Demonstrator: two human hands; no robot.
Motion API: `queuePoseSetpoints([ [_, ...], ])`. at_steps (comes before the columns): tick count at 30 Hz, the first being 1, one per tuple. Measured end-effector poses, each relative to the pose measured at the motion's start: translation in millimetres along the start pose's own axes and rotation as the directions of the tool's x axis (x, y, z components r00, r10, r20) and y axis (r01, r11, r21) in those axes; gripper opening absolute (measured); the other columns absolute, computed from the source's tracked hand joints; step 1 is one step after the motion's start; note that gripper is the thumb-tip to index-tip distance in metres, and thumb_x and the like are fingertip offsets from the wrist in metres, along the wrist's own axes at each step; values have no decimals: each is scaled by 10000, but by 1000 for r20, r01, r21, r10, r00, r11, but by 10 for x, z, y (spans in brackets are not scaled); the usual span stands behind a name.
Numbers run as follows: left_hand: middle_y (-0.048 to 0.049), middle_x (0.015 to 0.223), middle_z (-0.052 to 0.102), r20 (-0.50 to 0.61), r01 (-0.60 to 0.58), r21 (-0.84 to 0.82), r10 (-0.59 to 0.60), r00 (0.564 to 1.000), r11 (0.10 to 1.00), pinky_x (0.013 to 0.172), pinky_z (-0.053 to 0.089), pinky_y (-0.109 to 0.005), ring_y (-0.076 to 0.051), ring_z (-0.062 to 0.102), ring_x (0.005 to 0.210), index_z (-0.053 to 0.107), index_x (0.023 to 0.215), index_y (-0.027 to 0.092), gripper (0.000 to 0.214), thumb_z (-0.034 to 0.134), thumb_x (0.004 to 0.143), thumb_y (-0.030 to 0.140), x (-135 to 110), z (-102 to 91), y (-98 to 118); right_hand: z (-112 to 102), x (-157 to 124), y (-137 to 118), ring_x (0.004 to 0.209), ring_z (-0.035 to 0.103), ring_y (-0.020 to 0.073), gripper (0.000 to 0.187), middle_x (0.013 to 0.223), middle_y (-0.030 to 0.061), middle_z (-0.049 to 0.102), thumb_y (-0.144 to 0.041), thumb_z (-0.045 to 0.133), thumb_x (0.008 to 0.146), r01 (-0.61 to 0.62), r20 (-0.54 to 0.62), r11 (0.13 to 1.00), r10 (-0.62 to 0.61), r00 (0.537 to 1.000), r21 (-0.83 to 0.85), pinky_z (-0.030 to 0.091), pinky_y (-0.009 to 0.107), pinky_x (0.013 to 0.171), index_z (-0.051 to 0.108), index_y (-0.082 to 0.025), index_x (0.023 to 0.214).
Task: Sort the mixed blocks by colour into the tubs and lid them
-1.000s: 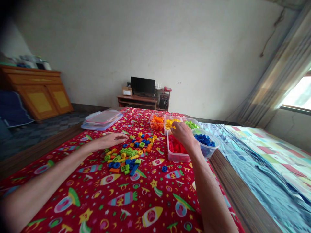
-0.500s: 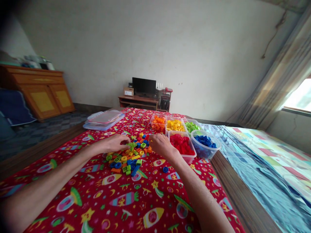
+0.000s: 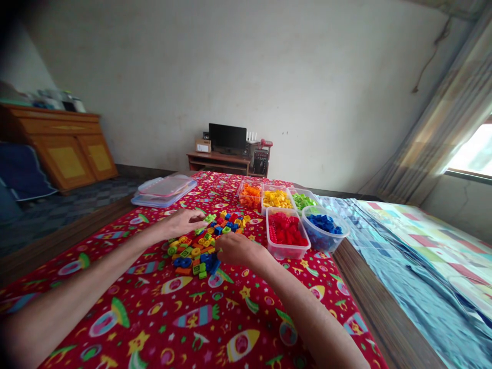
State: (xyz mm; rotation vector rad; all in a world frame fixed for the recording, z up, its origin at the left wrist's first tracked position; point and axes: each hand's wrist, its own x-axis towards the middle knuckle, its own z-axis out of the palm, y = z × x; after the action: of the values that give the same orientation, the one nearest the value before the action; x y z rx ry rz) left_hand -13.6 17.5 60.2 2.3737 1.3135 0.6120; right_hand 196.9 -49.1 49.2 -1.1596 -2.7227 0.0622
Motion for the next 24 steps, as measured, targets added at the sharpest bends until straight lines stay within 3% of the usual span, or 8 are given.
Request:
queuePoseSetpoints([
  [3,-6,641,604,15,-12,-51,13,1000,999,563,401,-244,-174,559,630,592,741,166,423,504,711,579,10,7,7,-46,51,96,618,547,102,185,719,37,665,-139,525,812,-133,-30,986,137,990,99,375,206,578,707,-140,841],
  [6,-31,740,661,36,-12,-135,17,999,991,607,443,-253,-200,607,706,604,797,160,451,510,711,592,24,32,6,-53,92,193,575,527,91,201,643,15,642,-148,517,817,-231,-141,935,275,951,268,331,201,549,717,-141,796],
  [11,-69,856,703,91,-42,-207,62,994,977,691,485,-281,-232,639,818,632,873,139,463,533,727,568,49,105,-38,16,114,262,533,500,79,138,583,-20,602,-251,629,784,-230,-145,832,344,928,505,315,187,523,710,-140,794],
  [18,-53,828,702,80,-57,-237,78,994,970,687,496,-284,-220,635,793,649,874,140,462,553,729,568,64,143,-58,10,128,242,517,467,81,203,561,-28,564,-294,664,754,-266,-173,794,418,892,546,308,195,515,699,-127,866],
  [22,-43,798,689,67,-71,-251,91,994,965,659,493,-283,-211,628,756,633,873,147,456,541,744,575,48,156,25,-9,140,218,603,511,112,282,646,-2,607,-307,641,760,-229,-254,772,449,856,593,336,206,546,698,-129,971],
  [24,-29,745,665,58,-80,-250,97,994,965,609,482,-267,-193,613,700,617,830,149,443,516,767,576,35,181,78,2,149,218,602,504,112,310,648,-6,596,-354,637,763,-182,-260,743,436,861,644,333,206,538,691,-123,961],
])
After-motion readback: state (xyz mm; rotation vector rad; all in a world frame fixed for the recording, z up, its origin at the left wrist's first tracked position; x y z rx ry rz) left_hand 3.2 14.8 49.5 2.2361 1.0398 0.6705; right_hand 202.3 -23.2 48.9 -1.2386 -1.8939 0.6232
